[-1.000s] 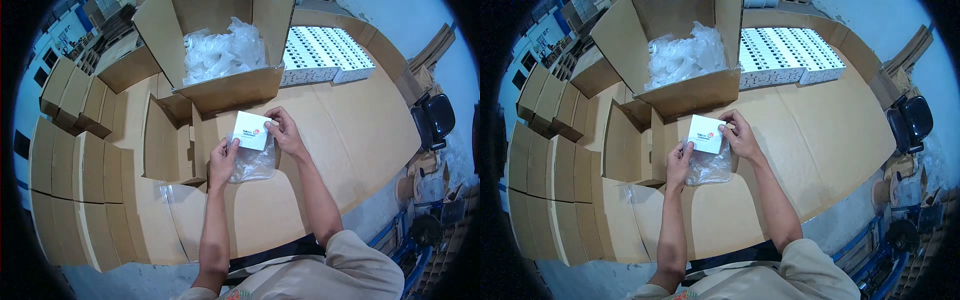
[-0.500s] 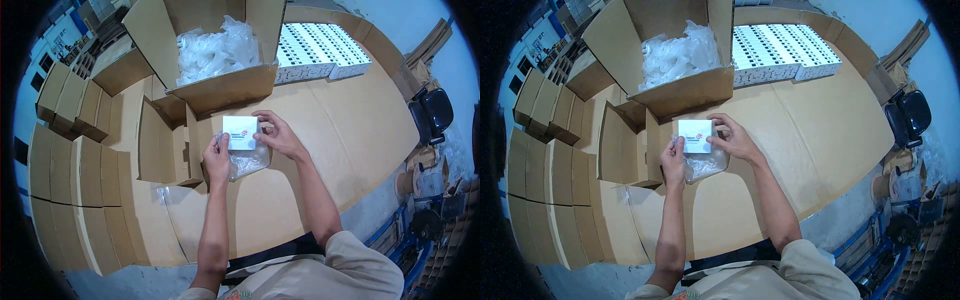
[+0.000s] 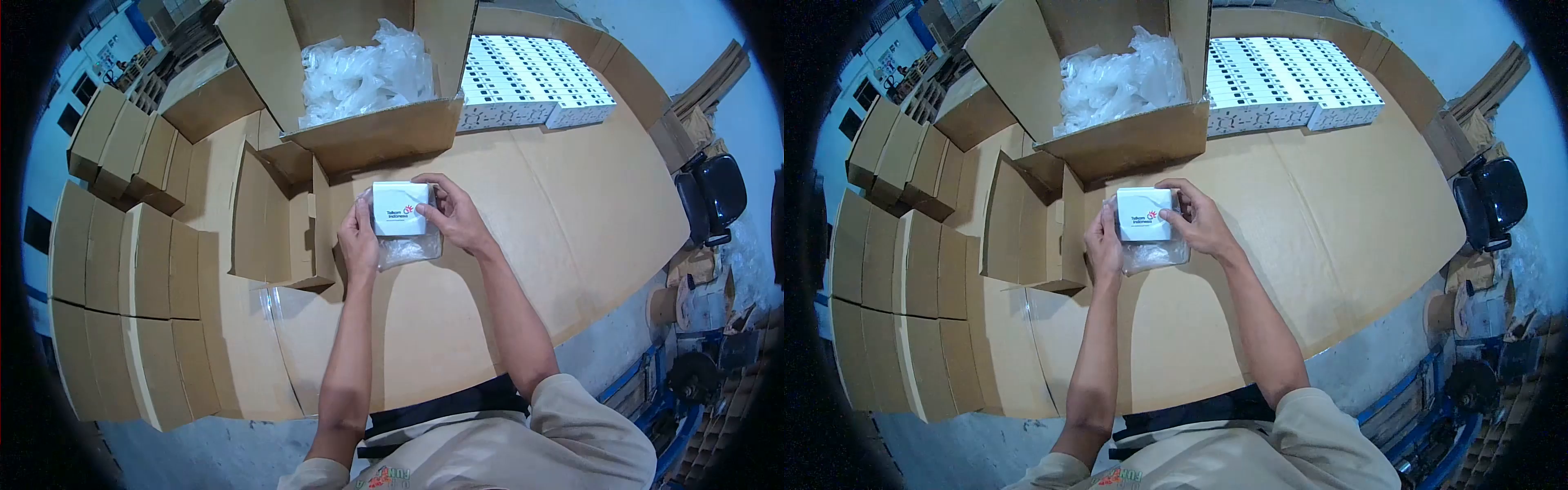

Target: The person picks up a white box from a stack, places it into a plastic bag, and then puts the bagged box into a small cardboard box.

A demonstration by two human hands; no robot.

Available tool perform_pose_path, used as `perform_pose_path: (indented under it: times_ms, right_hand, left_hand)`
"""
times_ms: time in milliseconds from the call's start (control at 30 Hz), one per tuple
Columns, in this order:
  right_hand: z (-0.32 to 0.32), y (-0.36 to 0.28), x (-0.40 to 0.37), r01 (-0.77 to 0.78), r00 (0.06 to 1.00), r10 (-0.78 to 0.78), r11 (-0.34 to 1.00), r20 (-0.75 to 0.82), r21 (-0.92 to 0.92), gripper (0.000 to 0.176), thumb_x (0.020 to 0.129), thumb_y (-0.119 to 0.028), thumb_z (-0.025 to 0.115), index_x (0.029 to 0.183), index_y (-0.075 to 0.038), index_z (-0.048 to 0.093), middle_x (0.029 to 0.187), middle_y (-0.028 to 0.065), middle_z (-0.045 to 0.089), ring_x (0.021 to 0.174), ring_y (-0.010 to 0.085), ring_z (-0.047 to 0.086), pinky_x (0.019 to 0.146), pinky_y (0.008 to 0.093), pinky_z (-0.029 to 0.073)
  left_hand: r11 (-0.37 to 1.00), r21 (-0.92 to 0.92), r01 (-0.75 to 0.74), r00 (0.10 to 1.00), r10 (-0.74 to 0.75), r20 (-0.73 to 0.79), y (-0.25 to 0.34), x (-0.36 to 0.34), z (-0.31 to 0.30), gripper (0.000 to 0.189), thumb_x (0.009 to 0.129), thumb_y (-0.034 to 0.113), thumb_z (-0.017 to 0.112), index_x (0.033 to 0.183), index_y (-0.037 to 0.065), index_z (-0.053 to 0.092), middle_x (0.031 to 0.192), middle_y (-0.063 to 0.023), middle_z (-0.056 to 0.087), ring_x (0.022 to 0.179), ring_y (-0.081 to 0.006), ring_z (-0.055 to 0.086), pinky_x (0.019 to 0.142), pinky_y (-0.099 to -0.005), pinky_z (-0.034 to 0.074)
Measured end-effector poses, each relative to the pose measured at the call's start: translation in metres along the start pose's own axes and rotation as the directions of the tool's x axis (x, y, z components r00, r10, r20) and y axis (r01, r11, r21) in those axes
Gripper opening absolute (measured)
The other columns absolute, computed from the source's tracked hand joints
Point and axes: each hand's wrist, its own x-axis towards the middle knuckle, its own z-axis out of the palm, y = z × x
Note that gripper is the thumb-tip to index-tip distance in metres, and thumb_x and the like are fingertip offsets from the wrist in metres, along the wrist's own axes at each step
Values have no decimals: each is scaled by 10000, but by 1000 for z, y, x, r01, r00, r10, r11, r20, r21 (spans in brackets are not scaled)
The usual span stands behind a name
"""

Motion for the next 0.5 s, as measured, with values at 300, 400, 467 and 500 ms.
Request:
perform_pose_path:
  times_ms: [300,400,467,500]
  right_hand:
    - [-4,-2,-3,10,999,-11,1000,-35,-9,284,972,-5,681,1253,0,641,1109,57,670,994,122,628,893,303,535]
    - [0,0,-2,59,996,-61,998,-59,-35,226,951,-30,717,1173,-1,688,1010,40,699,906,104,650,810,275,548]
    - [1,-3,-4,55,996,-57,998,-64,-32,190,942,-37,735,1124,11,712,1002,46,714,894,108,654,806,275,548]
    - [2,-5,-4,53,996,-55,998,-67,-29,173,937,-40,744,1100,17,724,998,49,722,888,109,657,804,275,548]
  left_hand:
    - [997,-21,-71,992,73,102,10,-4,-2,445,1136,341,428,1357,46,678,1259,-102,717,1132,-154,625,1036,-317,469]
    - [998,3,-70,994,70,84,11,-4,-7,456,1138,354,421,1354,47,679,1243,-94,718,1132,-156,620,1031,-315,464]
    - [997,19,-81,994,80,73,16,-5,-8,461,1138,362,421,1352,47,680,1219,-88,719,1113,-153,617,1017,-312,466]
    - [996,20,-88,994,87,71,18,-6,-8,462,1138,366,421,1352,49,681,1204,-84,719,1096,-149,615,1006,-308,468]
